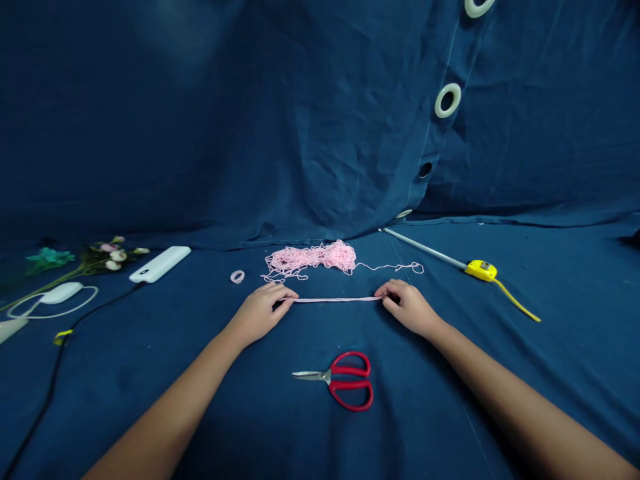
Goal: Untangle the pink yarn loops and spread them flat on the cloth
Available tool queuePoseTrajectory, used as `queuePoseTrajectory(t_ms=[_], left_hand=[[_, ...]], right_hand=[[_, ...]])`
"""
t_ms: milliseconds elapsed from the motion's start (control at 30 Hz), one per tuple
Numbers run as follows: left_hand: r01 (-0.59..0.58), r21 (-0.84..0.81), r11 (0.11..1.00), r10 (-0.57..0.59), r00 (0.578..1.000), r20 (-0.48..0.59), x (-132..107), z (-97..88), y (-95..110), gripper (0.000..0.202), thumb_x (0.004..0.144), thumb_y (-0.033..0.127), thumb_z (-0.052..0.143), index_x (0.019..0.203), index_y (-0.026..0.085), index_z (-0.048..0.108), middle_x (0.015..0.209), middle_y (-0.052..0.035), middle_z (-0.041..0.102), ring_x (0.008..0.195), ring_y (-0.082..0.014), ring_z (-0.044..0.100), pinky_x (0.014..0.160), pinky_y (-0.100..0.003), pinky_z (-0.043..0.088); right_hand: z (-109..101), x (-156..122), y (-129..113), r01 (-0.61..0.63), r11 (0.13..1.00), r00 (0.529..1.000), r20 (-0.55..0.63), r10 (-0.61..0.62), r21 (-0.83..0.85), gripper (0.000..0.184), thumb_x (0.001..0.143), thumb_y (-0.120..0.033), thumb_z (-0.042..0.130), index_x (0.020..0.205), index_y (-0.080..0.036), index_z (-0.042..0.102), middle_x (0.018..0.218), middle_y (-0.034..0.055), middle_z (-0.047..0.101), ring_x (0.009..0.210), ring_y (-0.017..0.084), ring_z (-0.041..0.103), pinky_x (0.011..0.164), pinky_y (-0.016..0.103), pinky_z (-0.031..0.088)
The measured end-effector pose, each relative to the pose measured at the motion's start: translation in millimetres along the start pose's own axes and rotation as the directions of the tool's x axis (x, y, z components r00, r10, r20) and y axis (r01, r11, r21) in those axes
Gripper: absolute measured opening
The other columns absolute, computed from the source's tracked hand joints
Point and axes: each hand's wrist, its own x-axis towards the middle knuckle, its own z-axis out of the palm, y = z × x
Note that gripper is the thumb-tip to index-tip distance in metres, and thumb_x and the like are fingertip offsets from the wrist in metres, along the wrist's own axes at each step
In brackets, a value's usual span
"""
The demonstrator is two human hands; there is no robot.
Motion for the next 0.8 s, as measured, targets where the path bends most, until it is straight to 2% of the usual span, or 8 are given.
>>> queuePoseTrajectory(t_ms=[133, 233, 400, 500, 567, 633, 733, 800], left_hand=[[0.004, 0.014, 1.000, -0.004, 0.999, -0.041, 0.1, 0.0, 0.2, 0.030, 0.104, 0.046, 0.054, 0.100, 0.028, 0.077, 0.100, -0.0042, 0.075, 0.097, -0.0241, 0.066, 0.091, -0.042, 0.054], [0.064, -0.012, 0.998, -0.065, 0.989, -0.136, 1.4, 3.8, -4.7, 0.033, 0.106, 0.047, 0.050, 0.103, 0.026, 0.075, 0.106, -0.0047, 0.074, 0.104, -0.0248, 0.064, 0.098, -0.044, 0.051], [0.172, -0.032, 0.985, -0.173, 0.931, -0.321, 12.9, 11.5, -15.9, 0.033, 0.108, 0.045, 0.046, 0.103, 0.023, 0.071, 0.107, -0.0066, 0.070, 0.105, -0.0255, 0.063, 0.097, -0.042, 0.049], [0.157, 0.021, 0.987, -0.139, 0.924, -0.356, 36.2, 17.1, -10.7, 0.027, 0.106, 0.041, 0.050, 0.100, 0.023, 0.070, 0.108, -0.0071, 0.071, 0.107, -0.0268, 0.064, 0.100, -0.044, 0.049], [0.079, 0.027, 0.996, -0.068, 0.956, -0.286, 60.3, 26.2, -0.8, 0.024, 0.105, 0.037, 0.051, 0.098, 0.024, 0.070, 0.109, -0.0068, 0.073, 0.110, -0.0273, 0.065, 0.101, -0.045, 0.049], [0.015, -0.002, 1.000, -0.016, 0.978, -0.208, 87.4, 42.0, 10.5, 0.022, 0.104, 0.035, 0.054, 0.113, 0.025, 0.071, 0.121, -0.0071, 0.072, 0.118, -0.0279, 0.064, 0.106, -0.046, 0.049], [0.071, -0.038, 0.997, -0.077, 0.975, -0.207, 120.6, 72.6, 21.3, 0.040, 0.102, 0.035, 0.057, 0.140, 0.021, 0.060, 0.145, -0.0131, 0.063, 0.136, -0.0322, 0.056, 0.117, -0.052, 0.043], [0.127, -0.039, 0.991, -0.132, 0.971, -0.199, 131.5, 90.1, 22.7, 0.040, 0.100, 0.033, 0.061, 0.138, 0.020, 0.061, 0.143, -0.0148, 0.064, 0.135, -0.0342, 0.057, 0.116, -0.054, 0.043]], right_hand=[[2.1, -0.3, -0.8, -0.054, 0.998, 0.998, -0.038, 0.054, -0.010, 0.020, 0.089, -0.024, 0.057, 0.094, -0.025, 0.077, 0.086, 0.0029, 0.069, 0.084, 0.023, 0.063, 0.078, 0.037, 0.048], [4.8, 1.6, 5.3, -0.125, 0.988, 0.979, -0.152, 0.138, 0.092, 0.021, 0.092, -0.030, 0.055, 0.091, -0.025, 0.076, 0.092, 0.0036, 0.071, 0.079, 0.022, 0.063, 0.075, 0.036, 0.047], [7.3, 26.2, 13.5, -0.136, 0.983, 0.928, -0.332, 0.171, 0.124, 0.024, 0.096, -0.037, 0.054, 0.088, -0.023, 0.072, 0.090, 0.0049, 0.070, 0.081, 0.023, 0.062, 0.076, 0.036, 0.046], [14.0, 57.5, 5.5, -0.027, 0.999, 0.960, -0.280, 0.017, -0.030, 0.025, 0.099, -0.037, 0.054, 0.088, -0.023, 0.072, 0.087, 0.0054, 0.067, 0.085, 0.024, 0.061, 0.079, 0.036, 0.046], [24.1, 78.9, -2.0, 0.072, 0.989, 0.970, -0.221, -0.101, -0.132, 0.024, 0.102, -0.036, 0.054, 0.098, -0.024, 0.074, 0.095, 0.0070, 0.069, 0.095, 0.025, 0.060, 0.088, 0.038, 0.046], [37.1, 94.9, -6.6, 0.105, 0.965, 0.967, -0.203, -0.156, -0.242, 0.027, 0.103, -0.039, 0.056, 0.115, -0.024, 0.075, 0.112, 0.0102, 0.069, 0.107, 0.028, 0.058, 0.097, 0.042, 0.044], [53.3, 104.2, -6.0, 0.117, 0.934, 0.975, -0.141, -0.174, -0.338, 0.033, 0.105, -0.045, 0.056, 0.124, -0.025, 0.073, 0.131, 0.0138, 0.064, 0.122, 0.032, 0.052, 0.101, 0.047, 0.041], [57.1, 103.3, -3.2, 0.133, 0.930, 0.979, -0.101, -0.178, -0.343, 0.031, 0.105, -0.046, 0.055, 0.116, -0.024, 0.074, 0.131, 0.0137, 0.063, 0.124, 0.033, 0.051, 0.100, 0.047, 0.041]])
